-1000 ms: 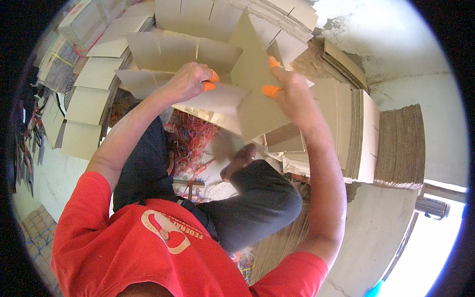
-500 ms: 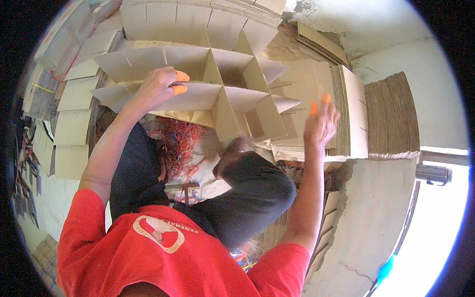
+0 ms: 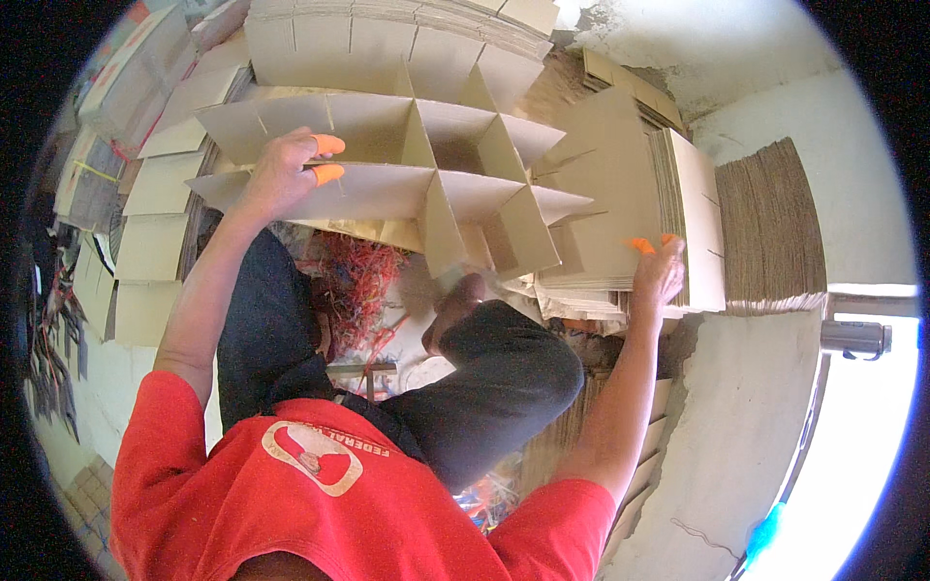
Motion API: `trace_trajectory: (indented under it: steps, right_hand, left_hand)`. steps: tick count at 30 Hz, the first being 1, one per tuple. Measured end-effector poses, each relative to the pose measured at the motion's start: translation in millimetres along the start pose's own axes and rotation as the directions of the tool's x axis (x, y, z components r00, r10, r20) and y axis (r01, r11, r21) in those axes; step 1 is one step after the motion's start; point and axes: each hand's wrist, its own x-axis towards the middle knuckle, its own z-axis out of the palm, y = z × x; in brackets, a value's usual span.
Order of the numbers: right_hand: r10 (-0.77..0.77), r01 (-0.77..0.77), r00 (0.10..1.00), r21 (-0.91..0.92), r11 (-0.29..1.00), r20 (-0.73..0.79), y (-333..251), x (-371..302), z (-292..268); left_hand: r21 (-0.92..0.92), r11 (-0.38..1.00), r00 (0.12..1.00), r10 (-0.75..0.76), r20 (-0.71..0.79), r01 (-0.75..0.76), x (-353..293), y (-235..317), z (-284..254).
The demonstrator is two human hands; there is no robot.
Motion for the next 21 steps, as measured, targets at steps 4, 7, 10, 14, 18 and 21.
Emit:
trace_trajectory:
  steps: [4,7,10,14,18,21]
  right_hand:
    - [-0.118,0.144,0.981,0.170,0.975,-0.154,-36.2,-4.0,-67.1]
    - [-0.342,0.445,0.804,0.111,0.889,-0.486,-76.6,-8.9,-125.8]
    - [-0.091,0.227,0.974,0.853,0.470,-0.209,-138.8,-33.0,-179.4]
    - [-0.346,0.404,0.904,0.770,0.494,-0.252,-179.3,-54.8,-180.1]
    - [-0.486,0.383,0.865,0.790,0.478,-0.125,-213.6,-74.7,-172.7]
    - [-0.528,0.350,0.847,0.814,0.463,-0.063,-232.5,-82.6,-166.2]
  left_hand:
    - [0.051,0.998,0.999,0.044,-0.016,-0.043,-9.6,-15.9,-10.5]
    - [0.051,0.996,0.997,0.070,-0.015,-0.070,-14.3,-24.1,-10.1]
    - [0.058,0.994,0.995,0.095,0.000,-0.095,-17.0,-39.9,-0.3]
    - [0.042,0.995,0.996,0.092,0.004,-0.092,-14.7,-36.2,1.0]
    - [0.009,0.991,0.991,0.133,-0.029,-0.133,-17.1,-38.2,3.0]
    - [0.010,0.992,0.992,0.127,-0.025,-0.127,-18.4,-38.9,2.8]
